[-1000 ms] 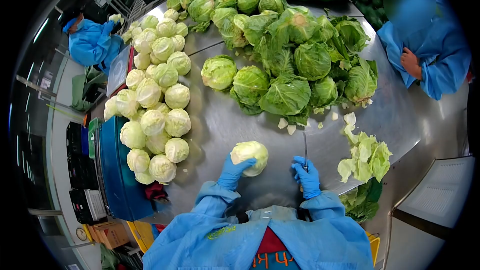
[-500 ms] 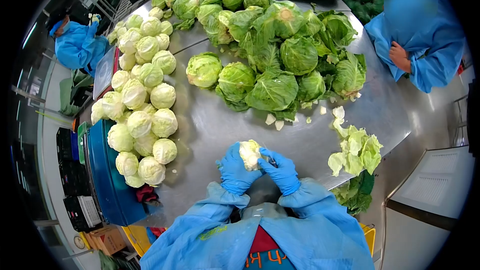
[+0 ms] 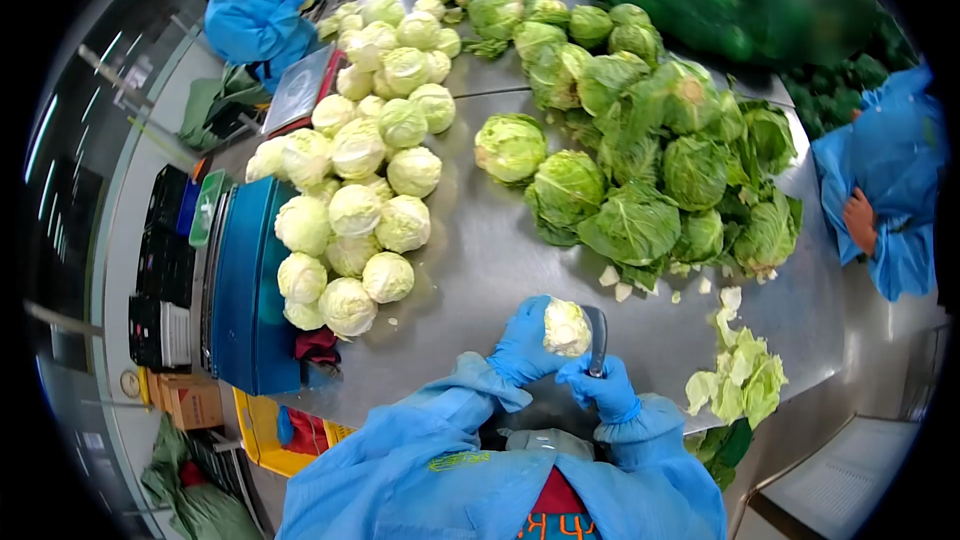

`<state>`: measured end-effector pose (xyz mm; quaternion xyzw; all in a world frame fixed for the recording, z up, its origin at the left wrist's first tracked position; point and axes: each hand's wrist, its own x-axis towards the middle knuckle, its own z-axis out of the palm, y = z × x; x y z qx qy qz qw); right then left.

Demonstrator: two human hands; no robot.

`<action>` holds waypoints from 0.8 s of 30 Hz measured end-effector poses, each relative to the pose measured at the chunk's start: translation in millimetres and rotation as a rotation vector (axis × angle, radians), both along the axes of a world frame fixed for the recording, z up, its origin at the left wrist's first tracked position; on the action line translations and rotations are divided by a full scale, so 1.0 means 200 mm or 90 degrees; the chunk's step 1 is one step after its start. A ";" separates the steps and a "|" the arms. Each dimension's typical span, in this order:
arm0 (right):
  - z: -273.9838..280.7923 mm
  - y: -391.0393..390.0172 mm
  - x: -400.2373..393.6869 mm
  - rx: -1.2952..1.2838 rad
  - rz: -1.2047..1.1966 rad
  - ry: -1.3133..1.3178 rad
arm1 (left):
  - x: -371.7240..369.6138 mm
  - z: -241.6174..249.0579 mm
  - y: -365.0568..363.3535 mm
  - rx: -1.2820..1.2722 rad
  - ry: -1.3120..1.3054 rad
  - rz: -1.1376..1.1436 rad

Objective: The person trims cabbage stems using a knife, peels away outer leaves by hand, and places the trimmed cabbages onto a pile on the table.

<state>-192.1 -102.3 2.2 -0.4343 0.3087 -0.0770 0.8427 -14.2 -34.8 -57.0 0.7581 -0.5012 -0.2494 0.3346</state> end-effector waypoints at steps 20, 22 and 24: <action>-0.61 0.00 -0.20 -0.070 -0.359 0.210 | 0.81 0.52 0.38 -0.230 0.119 0.345; -0.62 -0.01 -0.19 -0.076 -0.333 0.207 | 0.73 0.52 0.37 -0.162 0.182 0.320; -0.61 -0.01 -0.17 -0.090 -0.312 0.216 | 0.66 0.42 0.34 -0.108 0.203 0.310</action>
